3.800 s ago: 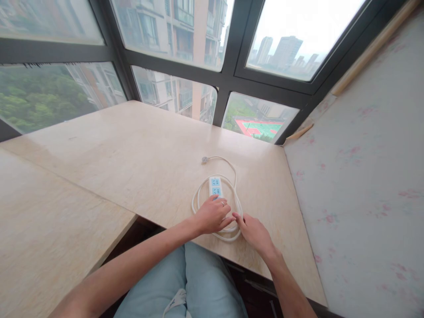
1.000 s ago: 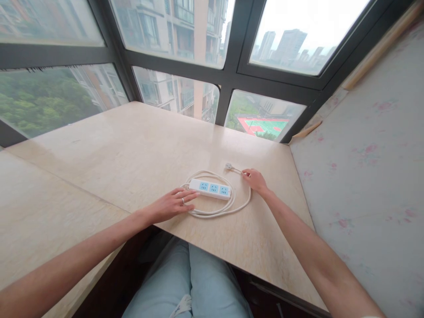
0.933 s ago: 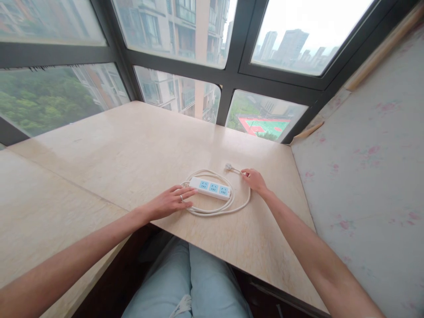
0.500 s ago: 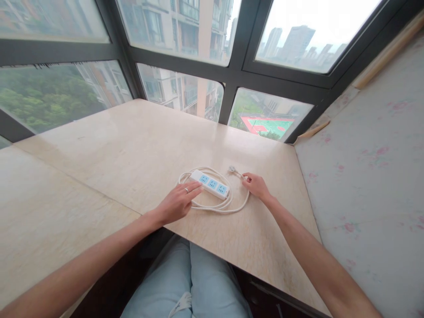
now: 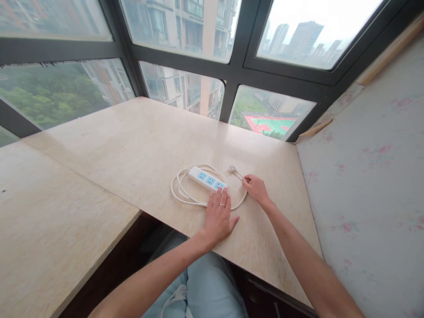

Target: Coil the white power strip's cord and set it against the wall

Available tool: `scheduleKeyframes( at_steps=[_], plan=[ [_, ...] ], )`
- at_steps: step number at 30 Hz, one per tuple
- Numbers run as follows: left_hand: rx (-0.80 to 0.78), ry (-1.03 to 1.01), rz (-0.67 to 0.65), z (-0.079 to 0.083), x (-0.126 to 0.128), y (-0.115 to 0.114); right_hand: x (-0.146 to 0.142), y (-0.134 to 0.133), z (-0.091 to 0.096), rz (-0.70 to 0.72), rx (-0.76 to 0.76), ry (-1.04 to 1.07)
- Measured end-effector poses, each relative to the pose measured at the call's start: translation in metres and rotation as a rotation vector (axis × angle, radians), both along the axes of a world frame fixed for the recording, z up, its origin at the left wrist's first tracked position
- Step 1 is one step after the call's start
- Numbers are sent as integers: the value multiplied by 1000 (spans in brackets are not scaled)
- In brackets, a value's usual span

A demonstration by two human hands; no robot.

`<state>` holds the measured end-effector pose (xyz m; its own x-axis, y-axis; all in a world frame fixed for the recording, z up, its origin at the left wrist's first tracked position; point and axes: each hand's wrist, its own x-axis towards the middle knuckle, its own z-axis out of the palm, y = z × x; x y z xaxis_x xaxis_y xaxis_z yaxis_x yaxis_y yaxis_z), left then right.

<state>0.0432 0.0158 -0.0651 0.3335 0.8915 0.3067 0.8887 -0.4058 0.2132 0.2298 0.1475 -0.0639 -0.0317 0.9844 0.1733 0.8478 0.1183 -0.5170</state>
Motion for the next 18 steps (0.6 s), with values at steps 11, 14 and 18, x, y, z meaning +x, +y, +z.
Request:
scheduleKeyframes(
  at_steps=[11,14,18],
  plan=[
    [-90,-202,133,2,-10,0,-9,3,7,-95,-65,6],
    [-120,-230,72,3,-17,8,-13,8,9,-144,-93,-1],
    [-136,-351,-86,2,-33,12,-24,16,10,-206,-115,-33]
  ],
)
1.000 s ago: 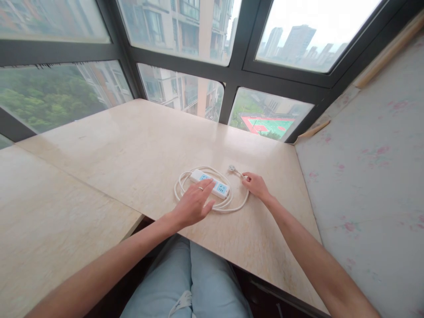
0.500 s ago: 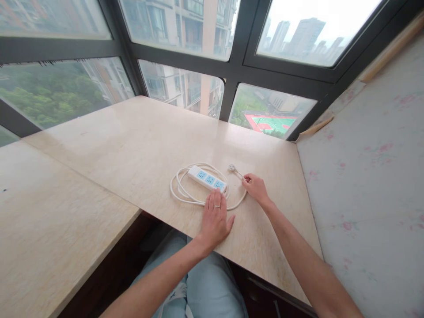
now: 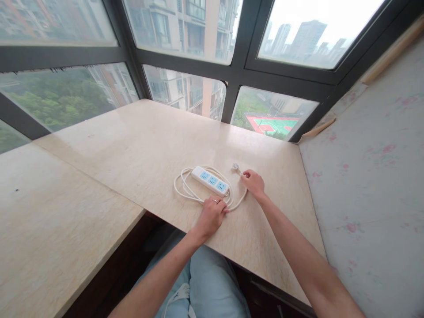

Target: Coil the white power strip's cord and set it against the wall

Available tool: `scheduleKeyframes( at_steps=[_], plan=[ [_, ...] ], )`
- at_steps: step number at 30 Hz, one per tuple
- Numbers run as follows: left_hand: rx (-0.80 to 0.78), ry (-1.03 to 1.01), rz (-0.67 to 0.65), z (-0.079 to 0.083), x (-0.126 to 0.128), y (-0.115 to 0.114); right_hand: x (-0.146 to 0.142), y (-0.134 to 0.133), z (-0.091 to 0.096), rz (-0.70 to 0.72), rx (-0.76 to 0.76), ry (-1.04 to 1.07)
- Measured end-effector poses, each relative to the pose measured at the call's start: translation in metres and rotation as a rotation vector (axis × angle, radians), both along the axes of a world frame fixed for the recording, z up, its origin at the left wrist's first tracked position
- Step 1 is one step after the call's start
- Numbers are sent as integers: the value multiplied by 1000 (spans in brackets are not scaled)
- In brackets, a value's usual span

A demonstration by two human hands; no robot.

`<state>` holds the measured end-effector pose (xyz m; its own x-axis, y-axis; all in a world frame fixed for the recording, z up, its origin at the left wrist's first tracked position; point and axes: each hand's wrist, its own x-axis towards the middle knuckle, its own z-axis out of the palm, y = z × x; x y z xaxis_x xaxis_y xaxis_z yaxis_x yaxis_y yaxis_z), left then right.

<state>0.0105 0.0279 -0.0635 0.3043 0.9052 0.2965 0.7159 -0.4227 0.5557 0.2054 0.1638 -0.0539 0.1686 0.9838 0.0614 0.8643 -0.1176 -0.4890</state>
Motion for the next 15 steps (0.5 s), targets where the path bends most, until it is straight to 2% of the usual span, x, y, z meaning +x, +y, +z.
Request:
scheduleKeyframes(
  at_steps=[5,10,12,15],
  plan=[
    [8,-141,-237,-1,-25,4,-19,8,3,17,-15,-26],
    [-29,-178,-499,7,-46,14,-33,3,3,130,0,7],
    [-61,-181,-548,10,-54,19,-36,-1,3,156,-3,32],
    [-87,-194,-549,12,-64,24,-36,-6,4,179,-44,89]
  ],
)
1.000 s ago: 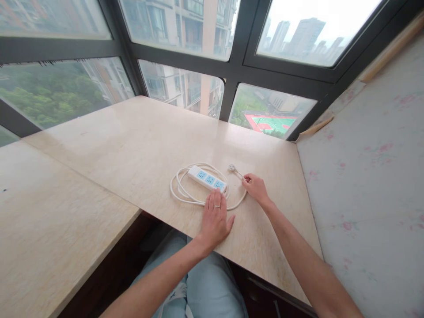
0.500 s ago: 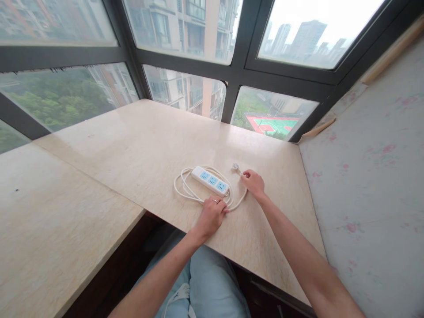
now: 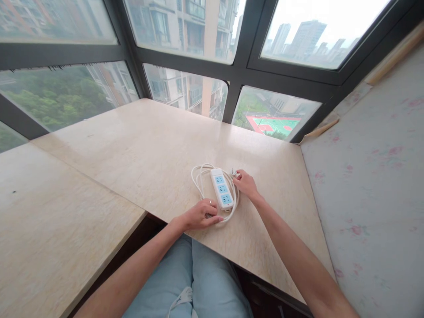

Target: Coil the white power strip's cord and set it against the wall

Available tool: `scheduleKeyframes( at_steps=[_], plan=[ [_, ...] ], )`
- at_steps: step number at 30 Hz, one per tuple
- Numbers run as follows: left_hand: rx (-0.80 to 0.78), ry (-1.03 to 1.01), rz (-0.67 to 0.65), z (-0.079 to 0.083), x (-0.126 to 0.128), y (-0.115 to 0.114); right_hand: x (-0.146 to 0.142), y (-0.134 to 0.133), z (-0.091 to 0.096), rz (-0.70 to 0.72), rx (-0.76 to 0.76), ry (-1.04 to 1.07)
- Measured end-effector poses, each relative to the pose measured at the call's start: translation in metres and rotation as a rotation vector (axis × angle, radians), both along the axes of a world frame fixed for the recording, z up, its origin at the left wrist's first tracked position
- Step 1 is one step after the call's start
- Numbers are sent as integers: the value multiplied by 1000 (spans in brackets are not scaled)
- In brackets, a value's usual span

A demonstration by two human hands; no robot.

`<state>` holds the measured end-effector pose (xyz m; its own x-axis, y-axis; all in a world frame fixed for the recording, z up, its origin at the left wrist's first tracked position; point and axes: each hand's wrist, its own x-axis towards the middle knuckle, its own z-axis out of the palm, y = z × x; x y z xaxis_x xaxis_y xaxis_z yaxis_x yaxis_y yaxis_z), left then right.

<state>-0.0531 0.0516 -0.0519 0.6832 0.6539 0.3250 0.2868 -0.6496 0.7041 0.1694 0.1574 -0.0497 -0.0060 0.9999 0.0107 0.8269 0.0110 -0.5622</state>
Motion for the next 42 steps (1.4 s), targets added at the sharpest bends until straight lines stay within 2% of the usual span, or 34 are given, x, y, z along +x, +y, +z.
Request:
scheduleKeyframes(
  at_steps=[4,9,12,15,19,22,26,30,34,42],
  plan=[
    [-4,10,55,-1,-10,1,-5,-5,5,24,-63,15],
    [-37,15,128,0,-11,-7,-22,-17,6,-37,-56,-183],
    [-78,-45,280,2,-8,-13,-25,-23,3,-32,-14,-243],
    [41,-95,495,4,-4,-11,-22,-28,-3,-7,32,-230],
    [256,110,713,2,0,9,-17,-37,-10,1,156,-193],
    [277,318,807,-6,1,25,-18,-42,-12,-8,186,-222],
    [266,436,905,-22,-3,29,-23,-46,-8,-11,170,-296],
    [258,447,895,-31,-10,24,-22,-54,-8,-10,191,-301],
    [255,461,846,-27,-10,21,-10,-68,-15,-15,220,-251],
    [257,464,651,-20,22,19,34,-99,-31,-115,355,-130]
  ],
)
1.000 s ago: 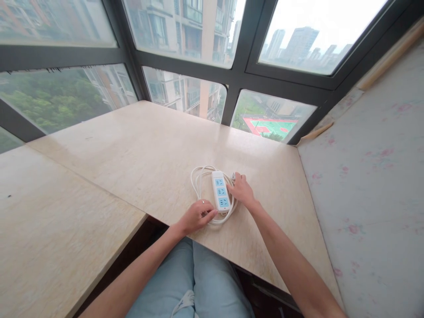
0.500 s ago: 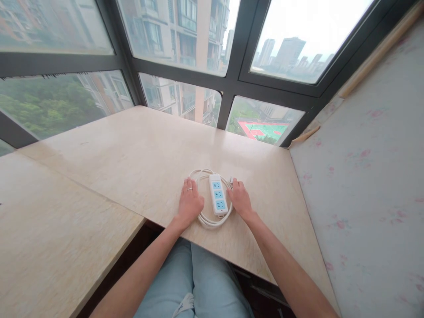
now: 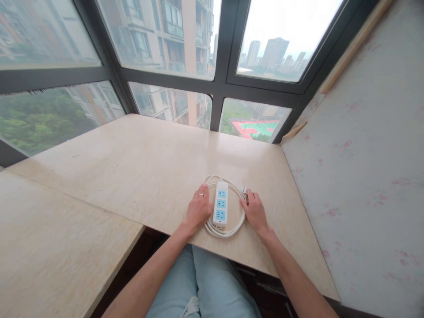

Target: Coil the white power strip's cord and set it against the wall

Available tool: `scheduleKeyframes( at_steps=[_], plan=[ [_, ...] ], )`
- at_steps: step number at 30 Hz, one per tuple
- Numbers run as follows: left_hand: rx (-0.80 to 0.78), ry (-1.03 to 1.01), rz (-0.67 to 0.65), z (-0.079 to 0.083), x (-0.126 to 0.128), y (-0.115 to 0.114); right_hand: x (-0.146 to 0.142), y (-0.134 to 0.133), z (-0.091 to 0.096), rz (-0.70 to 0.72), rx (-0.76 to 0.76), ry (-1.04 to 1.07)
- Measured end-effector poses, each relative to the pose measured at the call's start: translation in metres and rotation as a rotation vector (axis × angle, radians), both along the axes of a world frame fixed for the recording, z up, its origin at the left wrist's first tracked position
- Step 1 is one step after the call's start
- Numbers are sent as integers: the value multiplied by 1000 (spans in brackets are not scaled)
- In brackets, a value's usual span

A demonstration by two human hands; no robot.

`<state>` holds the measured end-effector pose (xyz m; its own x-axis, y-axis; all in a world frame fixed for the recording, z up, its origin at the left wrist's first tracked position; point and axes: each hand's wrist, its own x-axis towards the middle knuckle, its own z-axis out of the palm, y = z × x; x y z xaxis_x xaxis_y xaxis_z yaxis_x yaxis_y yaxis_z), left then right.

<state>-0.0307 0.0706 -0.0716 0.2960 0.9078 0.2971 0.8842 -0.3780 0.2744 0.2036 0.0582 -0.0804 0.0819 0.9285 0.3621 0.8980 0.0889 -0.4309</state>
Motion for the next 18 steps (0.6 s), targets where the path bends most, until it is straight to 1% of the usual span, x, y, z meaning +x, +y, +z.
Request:
scheduleKeyframes(
  at_steps=[3,6,9,11,13,16,18],
  plan=[
    [-4,6,-51,0,15,5,17,-8,-1,-28,25,79],
    [3,11,-101,-3,26,12,27,-12,-1,-71,46,152],
    [3,15,-131,-3,30,16,30,-11,-2,-107,65,198],
    [13,14,-172,2,28,17,28,-10,-2,-121,76,204],
    [44,19,-288,13,24,16,26,-10,-2,-127,84,198],
    [86,82,-584,37,20,14,25,-9,-3,-130,88,188],
    [83,156,-771,52,21,15,25,-9,-3,-133,89,187]
  ],
)
